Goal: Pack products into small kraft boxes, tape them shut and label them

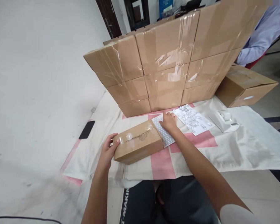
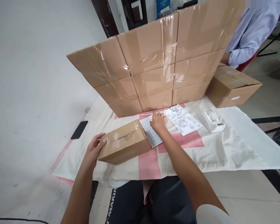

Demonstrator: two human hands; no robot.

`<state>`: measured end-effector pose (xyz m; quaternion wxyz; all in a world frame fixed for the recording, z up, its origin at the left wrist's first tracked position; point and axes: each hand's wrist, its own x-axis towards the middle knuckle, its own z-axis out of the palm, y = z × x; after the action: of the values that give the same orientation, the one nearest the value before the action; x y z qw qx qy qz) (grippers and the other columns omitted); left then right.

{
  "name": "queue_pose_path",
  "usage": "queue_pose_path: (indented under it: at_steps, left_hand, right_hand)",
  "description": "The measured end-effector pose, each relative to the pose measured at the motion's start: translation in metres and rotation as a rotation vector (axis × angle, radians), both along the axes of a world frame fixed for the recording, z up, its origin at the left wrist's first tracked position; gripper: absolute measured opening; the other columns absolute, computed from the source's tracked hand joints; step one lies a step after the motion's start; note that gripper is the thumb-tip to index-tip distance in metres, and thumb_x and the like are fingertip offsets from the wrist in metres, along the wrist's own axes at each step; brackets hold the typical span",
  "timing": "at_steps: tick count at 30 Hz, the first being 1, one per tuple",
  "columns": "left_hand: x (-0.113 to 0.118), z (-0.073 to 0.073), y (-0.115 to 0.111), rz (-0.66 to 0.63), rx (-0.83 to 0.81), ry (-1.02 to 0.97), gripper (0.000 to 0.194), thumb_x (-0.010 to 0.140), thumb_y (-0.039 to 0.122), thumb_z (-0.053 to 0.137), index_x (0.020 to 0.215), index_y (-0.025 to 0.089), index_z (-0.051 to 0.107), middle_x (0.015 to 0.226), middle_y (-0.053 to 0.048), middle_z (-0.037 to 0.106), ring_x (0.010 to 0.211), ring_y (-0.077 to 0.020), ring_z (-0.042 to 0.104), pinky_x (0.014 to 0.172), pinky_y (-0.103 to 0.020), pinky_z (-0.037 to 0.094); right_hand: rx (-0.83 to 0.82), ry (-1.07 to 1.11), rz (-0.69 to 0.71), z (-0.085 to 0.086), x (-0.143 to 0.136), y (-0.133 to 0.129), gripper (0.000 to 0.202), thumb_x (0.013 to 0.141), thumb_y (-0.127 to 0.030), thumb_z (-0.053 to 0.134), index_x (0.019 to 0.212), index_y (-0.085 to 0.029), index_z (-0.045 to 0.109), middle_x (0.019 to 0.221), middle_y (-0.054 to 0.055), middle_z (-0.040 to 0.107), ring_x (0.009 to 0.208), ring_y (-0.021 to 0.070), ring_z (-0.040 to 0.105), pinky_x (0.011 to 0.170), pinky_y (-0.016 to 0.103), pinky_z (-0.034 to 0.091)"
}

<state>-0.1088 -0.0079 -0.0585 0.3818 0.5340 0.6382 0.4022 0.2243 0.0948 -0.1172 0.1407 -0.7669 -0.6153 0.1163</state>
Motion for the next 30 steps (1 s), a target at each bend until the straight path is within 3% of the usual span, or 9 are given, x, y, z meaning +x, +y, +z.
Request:
queue_pose_path:
  at_steps: [3, 7, 9, 10, 13, 17, 20, 23, 30]
  left_hand:
    - [-0.005, 0.016, -0.003, 0.214, 0.216, 0.215, 0.049, 0.077, 0.054, 0.072, 0.115, 0.024, 0.066, 0.112, -0.007, 0.059, 0.103, -0.0249, 0.061, 0.084, -0.039, 0.055]
    - [0.028, 0.046, -0.027, 0.714, 0.954, 0.386, 0.018, 0.087, 0.037, 0.063, 0.102, 0.029, 0.063, 0.107, -0.005, 0.057, 0.103, -0.0262, 0.06, 0.09, -0.048, 0.054]
    - [0.063, 0.047, -0.044, 0.609, 1.22, 0.353, 0.003, 0.088, 0.033, 0.061, 0.091, 0.031, 0.061, 0.094, -0.002, 0.052, 0.089, -0.0247, 0.058, 0.085, -0.049, 0.053]
    - [0.084, 0.042, -0.051, 0.43, 1.276, 0.347, 0.004, 0.09, 0.033, 0.057, 0.088, 0.031, 0.06, 0.091, -0.003, 0.05, 0.086, -0.0247, 0.057, 0.082, -0.049, 0.053]
    - [0.153, 0.009, -0.056, -0.242, 1.192, 0.335, 0.005, 0.089, 0.027, 0.056, 0.086, 0.03, 0.059, 0.088, -0.004, 0.051, 0.085, -0.0234, 0.057, 0.076, -0.044, 0.053]
    - [0.224, -0.044, -0.019, -0.56, 1.167, 0.132, 0.017, 0.087, 0.009, 0.054, 0.093, 0.024, 0.059, 0.089, -0.002, 0.059, 0.082, -0.0169, 0.059, 0.072, -0.033, 0.05]
    - [0.242, -0.069, 0.014, -0.543, 1.011, 0.109, 0.016, 0.091, 0.013, 0.056, 0.101, 0.024, 0.062, 0.097, -0.004, 0.06, 0.09, -0.0175, 0.061, 0.079, -0.033, 0.052]
    - [0.236, -0.08, 0.03, -0.439, 0.896, 0.075, 0.022, 0.093, 0.016, 0.058, 0.114, 0.021, 0.059, 0.105, -0.007, 0.057, 0.1, -0.0198, 0.06, 0.086, -0.034, 0.053]
    - [0.227, -0.081, 0.021, -0.069, 0.773, 0.167, 0.044, 0.088, 0.025, 0.072, 0.127, 0.024, 0.054, 0.119, -0.008, 0.045, 0.117, -0.0235, 0.051, 0.102, -0.041, 0.047]
  right_hand:
    - [0.02, 0.004, 0.037, -0.003, 0.0, -0.005, 0.058, 0.095, -0.028, 0.057, 0.149, -0.011, 0.047, 0.139, 0.025, 0.054, 0.128, 0.0404, 0.045, 0.103, 0.052, 0.034]
    - [0.028, 0.015, 0.264, -0.011, 0.003, -0.003, 0.053, 0.1, -0.02, 0.043, 0.153, -0.02, 0.046, 0.158, 0.018, 0.041, 0.141, 0.0407, 0.033, 0.109, 0.06, 0.026]
    - [0.033, 0.029, 0.336, -0.012, 0.008, -0.001, 0.048, 0.1, -0.021, 0.042, 0.147, -0.023, 0.052, 0.153, 0.016, 0.046, 0.138, 0.0392, 0.035, 0.11, 0.061, 0.025]
    - [0.032, 0.034, 0.343, -0.011, 0.011, 0.0, 0.045, 0.099, -0.023, 0.045, 0.143, -0.022, 0.056, 0.148, 0.016, 0.051, 0.135, 0.0384, 0.038, 0.109, 0.06, 0.026]
    - [0.026, 0.057, 0.328, -0.01, 0.023, 0.003, 0.036, 0.094, -0.026, 0.057, 0.127, -0.015, 0.063, 0.13, 0.019, 0.059, 0.126, 0.0367, 0.045, 0.107, 0.055, 0.032]
    - [0.116, 0.365, 0.307, -0.01, 0.043, 0.01, 0.027, 0.085, -0.023, 0.063, 0.11, -0.016, 0.062, 0.113, 0.011, 0.065, 0.108, 0.0268, 0.056, 0.098, 0.041, 0.042]
    - [0.167, 0.705, 0.341, -0.007, 0.057, 0.01, 0.025, 0.078, -0.028, 0.067, 0.1, -0.02, 0.059, 0.099, 0.002, 0.064, 0.094, 0.0211, 0.058, 0.089, 0.034, 0.046]
    - [0.117, 0.925, 0.449, 0.007, 0.067, 0.0, 0.032, 0.073, -0.032, 0.074, 0.1, -0.021, 0.061, 0.1, 0.001, 0.063, 0.095, 0.0199, 0.059, 0.087, 0.033, 0.047]
    - [-0.142, 0.958, 0.682, 0.051, 0.075, -0.023, 0.027, 0.081, -0.038, 0.073, 0.073, -0.019, 0.055, 0.072, -0.004, 0.05, 0.07, 0.013, 0.047, 0.066, 0.026, 0.038]
